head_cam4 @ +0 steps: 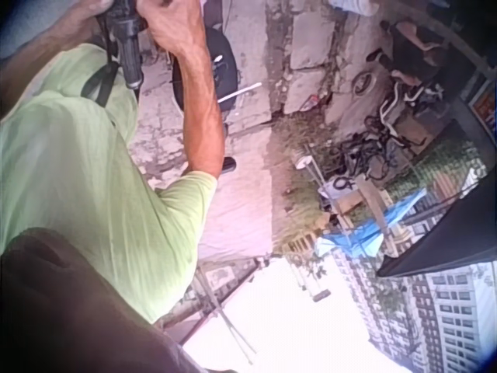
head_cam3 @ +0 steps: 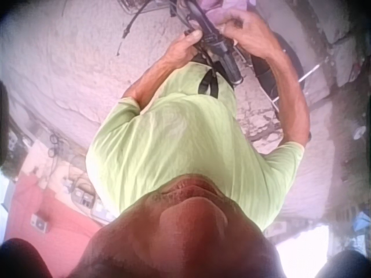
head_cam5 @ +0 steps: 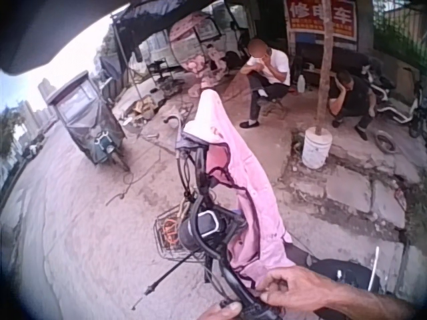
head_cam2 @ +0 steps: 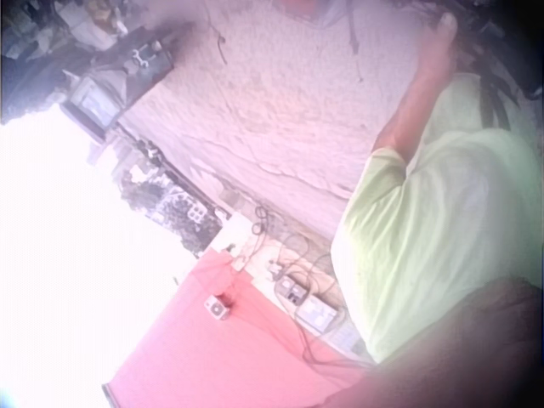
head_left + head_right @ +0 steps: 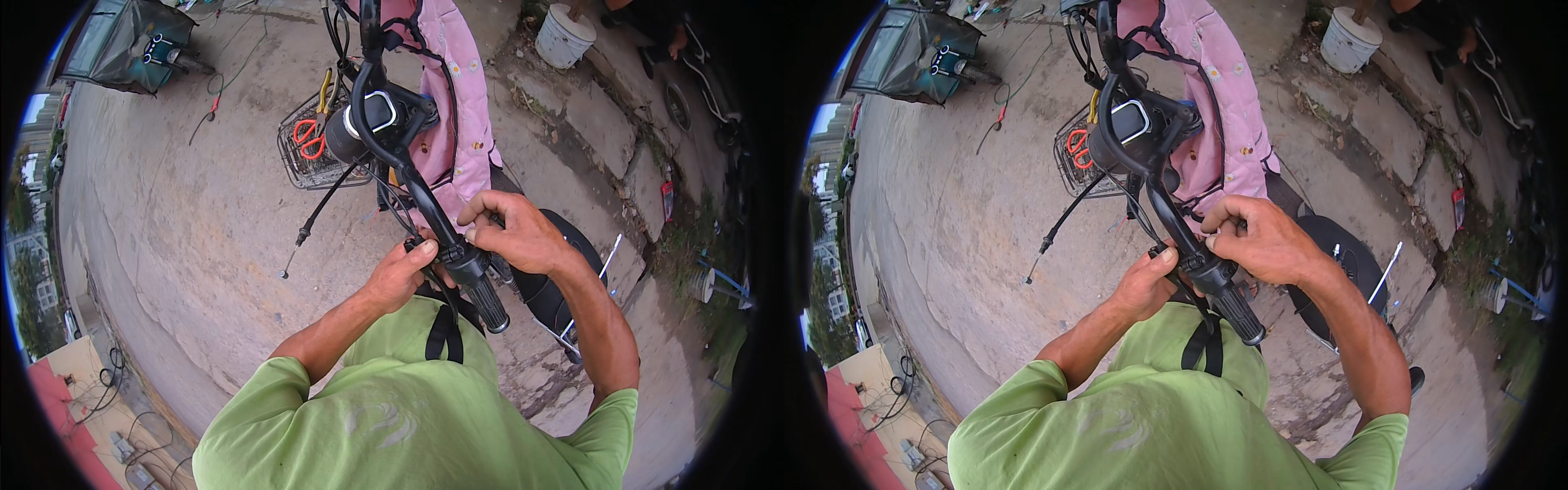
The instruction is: The person works on the handlebar and wiring of an electric scooter. They use a hex key to loosen and tighten bolts on the handlebar, then disconnect and reconnect electrical connectors near the seat and handlebar area.
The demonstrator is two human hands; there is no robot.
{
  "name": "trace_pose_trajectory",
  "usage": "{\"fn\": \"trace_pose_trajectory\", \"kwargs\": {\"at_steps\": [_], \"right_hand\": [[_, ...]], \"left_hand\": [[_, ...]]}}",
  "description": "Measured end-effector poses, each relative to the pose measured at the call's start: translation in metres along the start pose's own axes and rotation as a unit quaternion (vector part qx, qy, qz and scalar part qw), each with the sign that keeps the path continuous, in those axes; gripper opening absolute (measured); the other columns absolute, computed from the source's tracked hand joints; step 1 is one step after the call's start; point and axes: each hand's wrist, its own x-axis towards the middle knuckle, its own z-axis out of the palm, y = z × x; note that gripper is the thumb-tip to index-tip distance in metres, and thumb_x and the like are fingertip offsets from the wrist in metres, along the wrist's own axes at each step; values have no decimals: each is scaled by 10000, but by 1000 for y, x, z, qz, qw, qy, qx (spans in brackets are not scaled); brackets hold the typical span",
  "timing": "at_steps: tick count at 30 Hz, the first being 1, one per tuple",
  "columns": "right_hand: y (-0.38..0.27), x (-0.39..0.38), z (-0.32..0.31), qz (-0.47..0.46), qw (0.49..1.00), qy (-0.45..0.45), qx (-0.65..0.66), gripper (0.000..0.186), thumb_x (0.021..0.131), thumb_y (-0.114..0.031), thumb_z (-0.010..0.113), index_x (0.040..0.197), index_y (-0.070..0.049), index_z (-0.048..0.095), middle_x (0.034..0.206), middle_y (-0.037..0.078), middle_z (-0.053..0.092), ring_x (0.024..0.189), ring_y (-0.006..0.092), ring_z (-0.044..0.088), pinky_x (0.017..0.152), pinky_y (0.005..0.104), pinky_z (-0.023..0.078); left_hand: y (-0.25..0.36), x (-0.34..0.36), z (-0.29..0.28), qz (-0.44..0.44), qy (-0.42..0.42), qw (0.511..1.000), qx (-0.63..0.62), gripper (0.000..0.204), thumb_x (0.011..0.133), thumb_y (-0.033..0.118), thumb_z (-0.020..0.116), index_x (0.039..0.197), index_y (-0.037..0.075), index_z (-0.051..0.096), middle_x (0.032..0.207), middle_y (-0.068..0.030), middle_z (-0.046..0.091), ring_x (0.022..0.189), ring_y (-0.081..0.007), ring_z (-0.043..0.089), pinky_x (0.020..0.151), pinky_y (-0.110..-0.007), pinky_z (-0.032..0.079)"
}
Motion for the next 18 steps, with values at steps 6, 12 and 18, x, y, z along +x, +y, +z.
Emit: {"fn": "trace_pose_trajectory", "kwargs": {"at_steps": [6, 12, 18], "right_hand": [[19, 5, -2, -65, 994, -15, -88, 184, 880, -134, 644, 954, 35, 650, 727, 46, 612, 630, 126, 574, 534, 319, 483], [3, 2, -1, -22, 999, -16, -21, 215, 890, -175, 654, 839, 34, 651, 688, 80, 620, 630, 158, 587, 593, 379, 483], [9, 5, -2, -69, 982, -2, -176, 245, 914, -200, 693, 904, 41, 652, 721, 68, 616, 635, 149, 575, 588, 375, 470]], "left_hand": [[0, 0, 0, 7, -7, 1000, -2, 481, 1045, 450, 527, 1271, 27, 561, 1045, -90, 701, 902, -183, 666, 804, -328, 527], [-1, 1, -1, 1, -9, 1000, -4, 473, 1047, 448, 522, 1266, 29, 556, 1051, -96, 699, 911, -198, 679, 795, -328, 531], [0, 0, -1, 4, -10, 1000, -7, 468, 1050, 445, 521, 1281, 39, 545, 1066, -95, 696, 916, -200, 681, 797, -325, 533]]}}
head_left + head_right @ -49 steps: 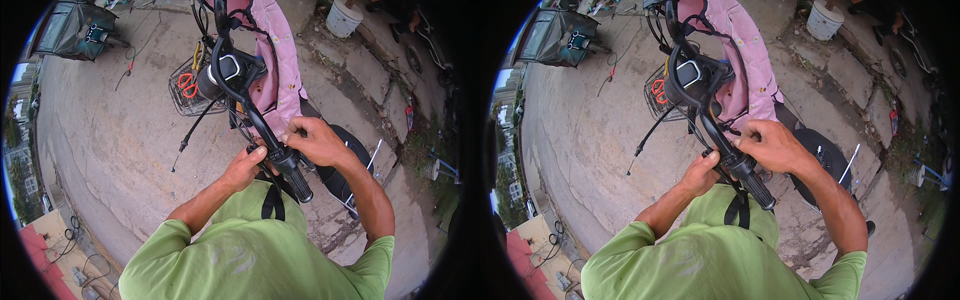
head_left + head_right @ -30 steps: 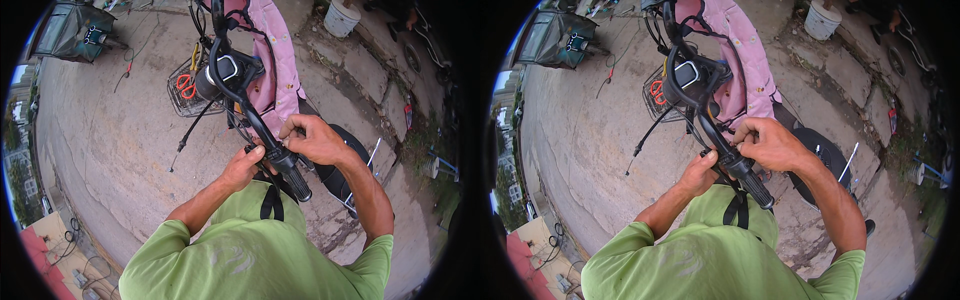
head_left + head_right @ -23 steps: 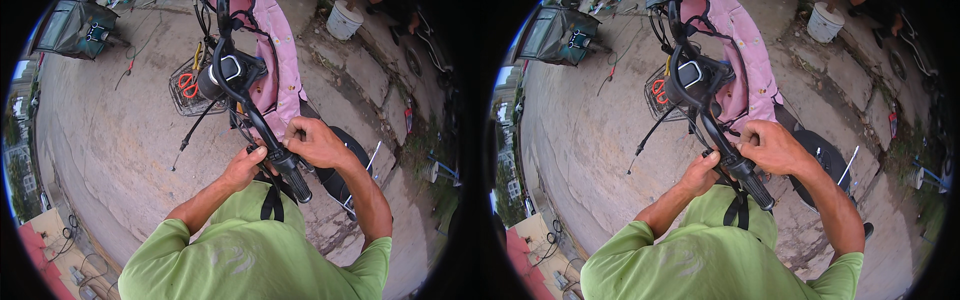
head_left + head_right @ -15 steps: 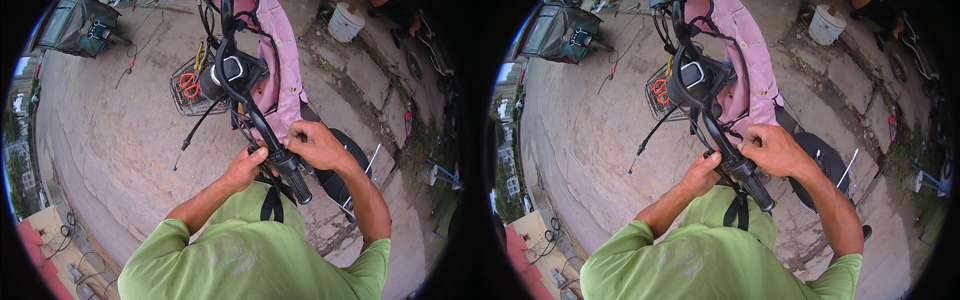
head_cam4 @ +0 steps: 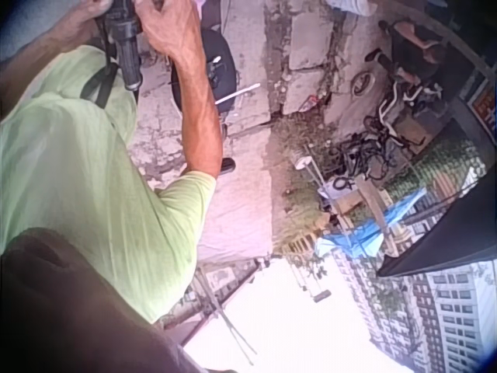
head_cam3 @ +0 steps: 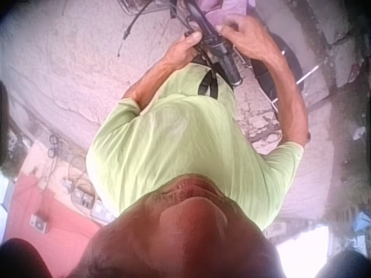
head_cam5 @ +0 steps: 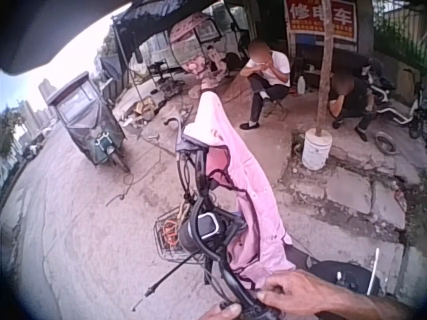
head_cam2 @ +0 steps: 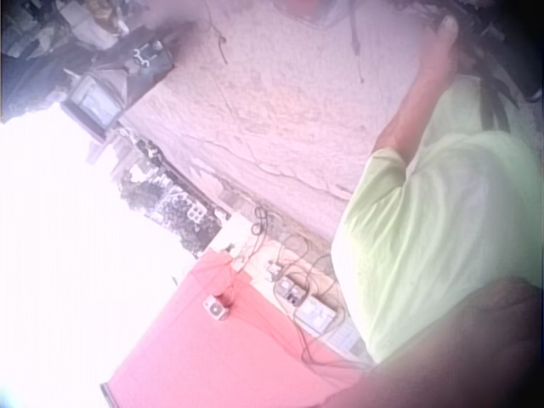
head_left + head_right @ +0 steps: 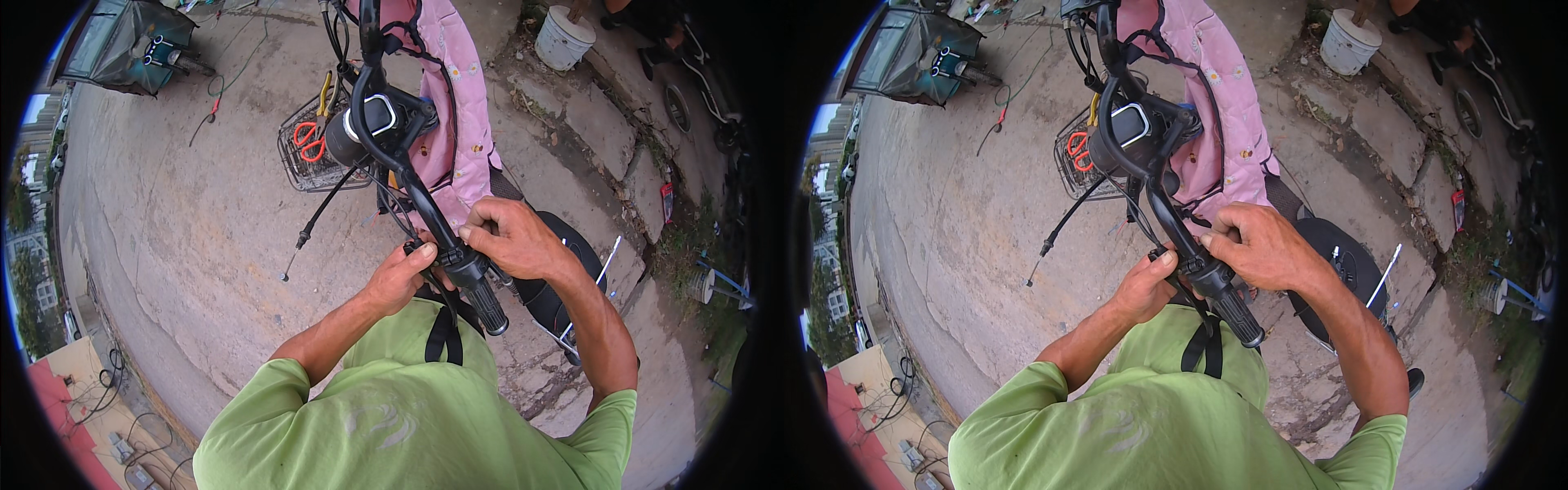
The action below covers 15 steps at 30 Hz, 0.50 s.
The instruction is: The person works on the handlebar and wiring of an electric scooter. They use a hex key to loosen and tighten bolts on the handlebar, then disconnect and reconnect electrical connectors near the seat and handlebar area.
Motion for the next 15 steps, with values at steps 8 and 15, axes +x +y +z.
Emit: {"fn": "trace_pose_trajectory", "kwargs": {"at_steps": [8, 15], "right_hand": [[4, -1, -4, 25, 974, -61, 215, 204, 925, -179, 677, 923, 24, 662, 747, 55, 619, 647, 130, 561, 593, 353, 465], [7, -1, 2, -38, 999, 8, -23, 237, 911, -221, 678, 913, 15, 660, 748, 54, 621, 699, 136, 594, 643, 367, 486]], "left_hand": [[-4, 1, -3, -9, 1, 1000, -4, 464, 1051, 442, 524, 1283, 41, 546, 1067, -86, 692, 916, -185, 669, 801, -329, 533], [0, 0, 0, 2, -3, 1000, 5, 485, 1045, 456, 531, 1277, 30, 550, 1064, -84, 688, 910, -179, 658, 805, -325, 527]]}}
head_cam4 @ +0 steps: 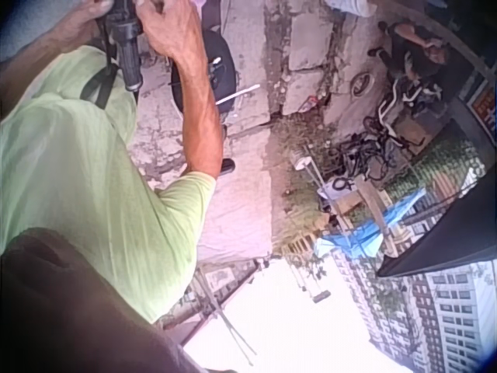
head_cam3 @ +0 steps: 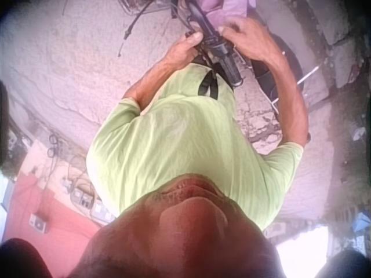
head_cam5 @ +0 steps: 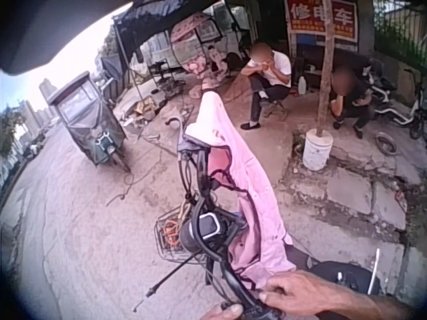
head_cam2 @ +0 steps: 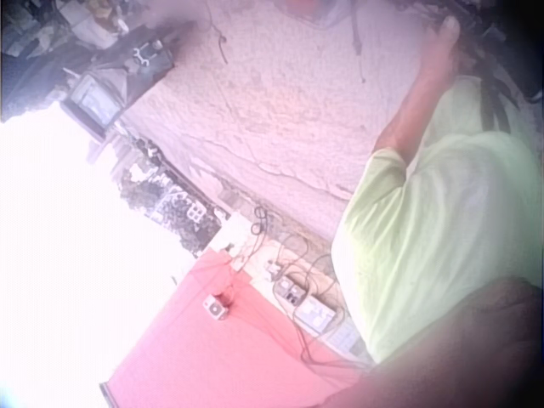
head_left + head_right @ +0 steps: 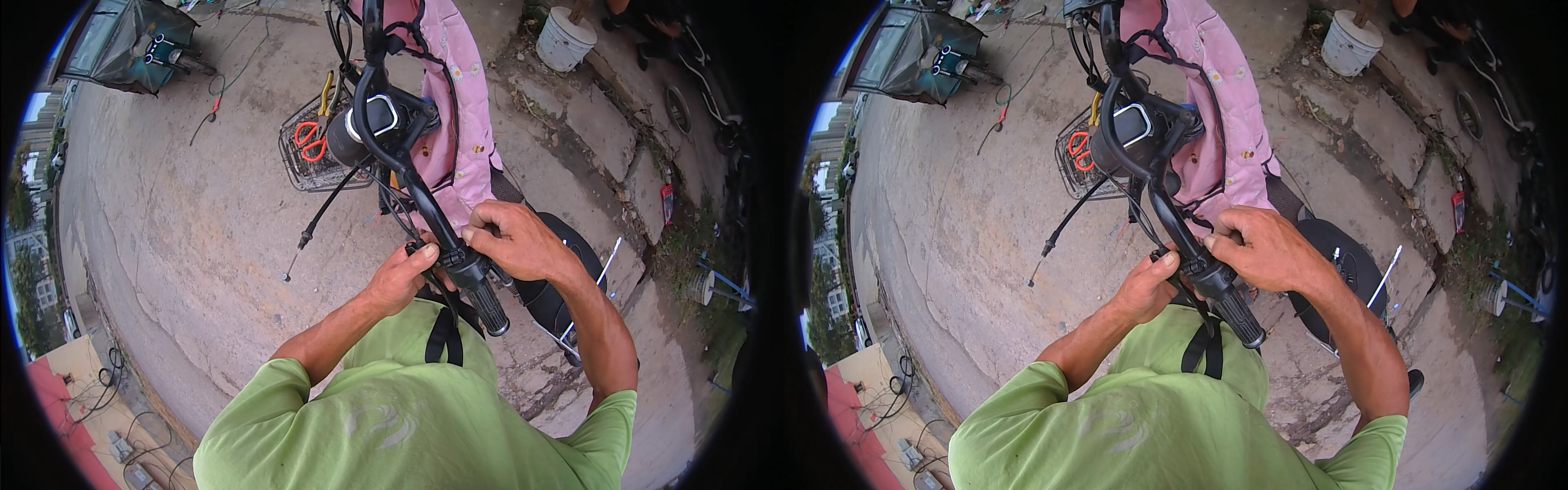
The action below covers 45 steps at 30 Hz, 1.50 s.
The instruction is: The person works on the handlebar and wiring of an electric scooter. They use a hex key to loosen and tighten bolts on the handlebar, then disconnect and reconnect electrical connectors near the seat and handlebar area.
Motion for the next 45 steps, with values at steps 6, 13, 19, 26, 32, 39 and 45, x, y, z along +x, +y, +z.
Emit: {"fn": "trace_pose_trajectory", "kwargs": {"at_steps": [6, 13, 19, 26, 32, 39, 45], "right_hand": [[-4, 0, -6, 53, 978, -64, 190, 187, 905, -177, 663, 934, 7, 661, 740, 37, 606, 695, 113, 571, 625, 346, 478], [-4, 2, -5, 43, 990, -35, 126, 166, 894, -153, 630, 924, 10, 646, 748, 70, 622, 693, 137, 589, 623, 351, 480], [-5, -1, -4, -9, 999, -5, 41, 175, 881, -143, 659, 904, 27, 628, 758, 119, 649, 695, 188, 630, 637, 367, 493], [-11, 0, -16, 51, 985, -68, 150, 188, 886, -130, 688, 957, 41, 654, 761, 104, 654, 689, 173, 626, 648, 365, 504], [-14, 2, -17, 16, 995, -44, 86, 223, 874, -176, 679, 939, 38, 669, 745, 130, 657, 681, 216, 637, 654, 381, 502], [-16, -1, -16, 25, 999, -33, 35, 214, 859, -186, 670, 898, 25, 670, 732, 137, 655, 668, 223, 641, 645, 385, 500], [-12, 1, -19, 67, 985, -87, 132, 179, 888, -136, 709, 951, 21, 655, 776, 27, 599, 712, 107, 538, 650, 319, 467]], "left_hand": [[0, -1, 1, -6, 14, 1000, 0, 501, 1037, 470, 540, 1271, 26, 550, 1060, -90, 690, 911, -182, 663, 807, -328, 532], [-5, 2, 0, -7, 9, 1000, -18, 498, 1037, 476, 538, 1256, 29, 557, 1054, -92, 693, 901, -190, 679, 807, -330, 537], [-1, 2, 0, -10, 3, 1000, -9, 479, 1036, 467, 539, 1239, 34, 566, 1060, -98, 695, 904, -198, 682, 800, -328, 535], [-4, 3, 0, -17, 24, 999, -18, 449, 1038, 443, 543, 1239, 43, 566, 1053, -98, 699, 925, -206, 683, 799, -348, 542], [-6, 4, -1, -11, 3, 999, -52, 412, 1040, 413, 555, 1238, 53, 578, 1071, -79, 699, 941, -192, 671, 827, -357, 538], [-5, 3, -2, 1, 18, 999, -43, 405, 1031, 397, 576, 1242, 52, 582, 1086, -71, 696, 951, -179, 663, 825, -347, 536], [-8, 2, -3, 25, 34, 999, -30, 396, 1028, 382, 582, 1236, 45, 583, 1097, -69, 689, 942, -176, 660, 807, -336, 535]]}}
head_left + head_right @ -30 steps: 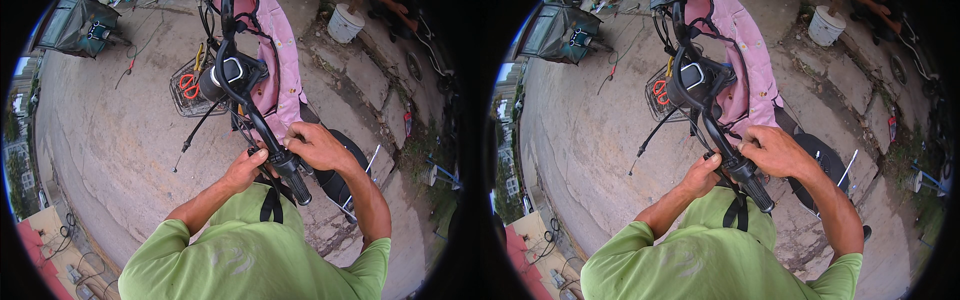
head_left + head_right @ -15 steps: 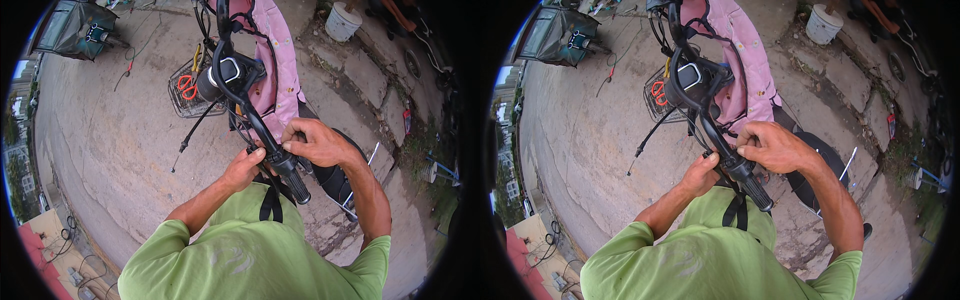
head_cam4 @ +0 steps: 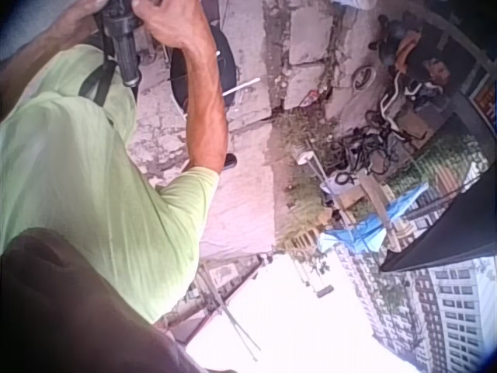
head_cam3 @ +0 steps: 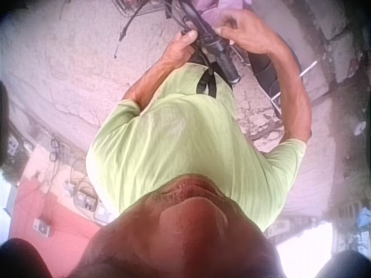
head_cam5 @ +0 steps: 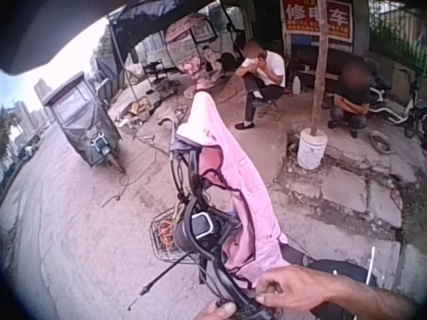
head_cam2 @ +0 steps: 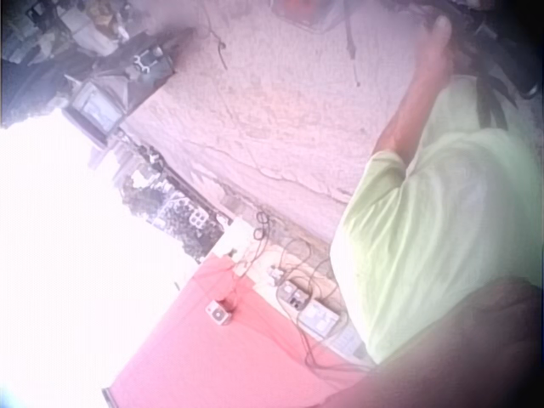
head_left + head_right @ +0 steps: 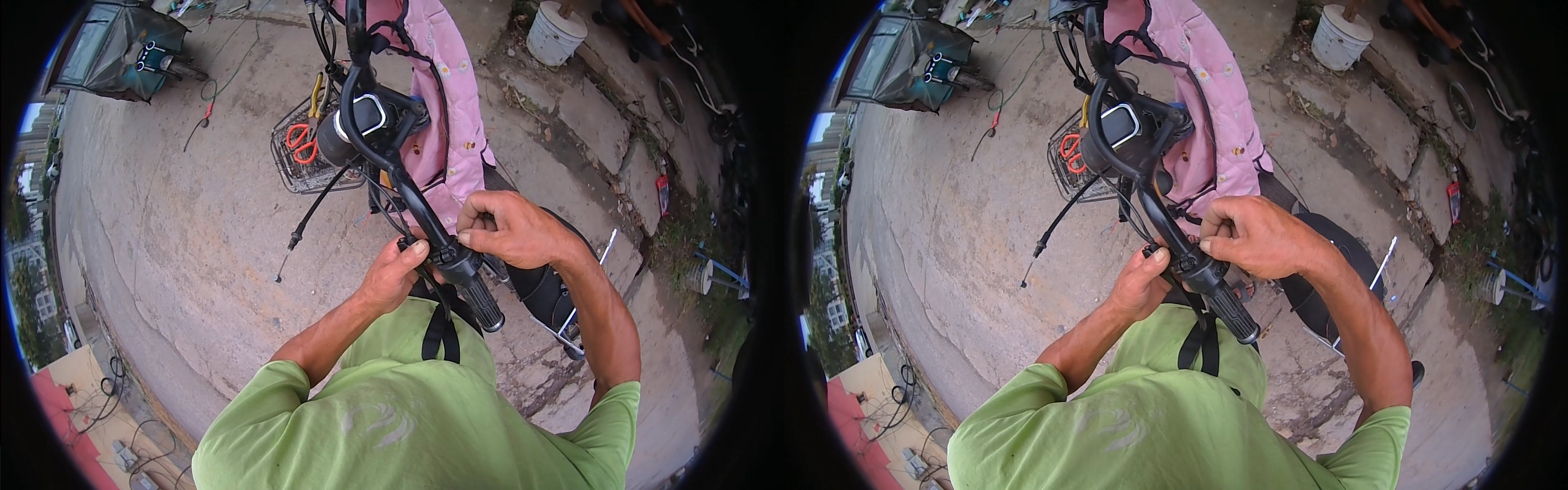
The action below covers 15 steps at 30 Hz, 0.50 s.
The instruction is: The person works on the handlebar and wiring of an electric scooter. They use a hex key to loosen and tighten bolts on the handlebar, then disconnect and reconnect electrical connectors near the seat and handlebar area.
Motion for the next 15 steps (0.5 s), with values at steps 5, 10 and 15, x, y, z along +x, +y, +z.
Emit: {"fn": "trace_pose_trajectory", "kwargs": {"at_steps": [5, 10, 15], "right_hand": [[4, 4, -4, 15, 999, -30, 28, 210, 892, -164, 706, 966, 27, 661, 780, 35, 608, 708, 115, 537, 662, 327, 471], [-1, 2, 2, -8, 996, 42, -84, 241, 888, -203, 707, 908, 34, 666, 703, 105, 648, 628, 182, 633, 609, 385, 500], [-3, 0, 1, -29, 998, 28, -55, 243, 900, -211, 712, 896, 27, 665, 710, 90, 649, 635, 170, 628, 600, 372, 491]], "left_hand": [[-1, 0, -1, 0, 5, 1000, -18, 365, 1023, 350, 601, 1207, 35, 601, 1078, -71, 688, 930, -178, 658, 802, -339, 535], [-3, 1, -4, 2, 6, 1000, -14, 351, 1020, 334, 610, 1196, 30, 606, 1058, -70, 685, 902, -173, 652, 791, -332, 530], [-1, -2, 5, 9, 33, 999, -19, 346, 1020, 331, 611, 1199, 36, 596, 1045, -65, 682, 885, -162, 645, 783, -326, 529]]}}
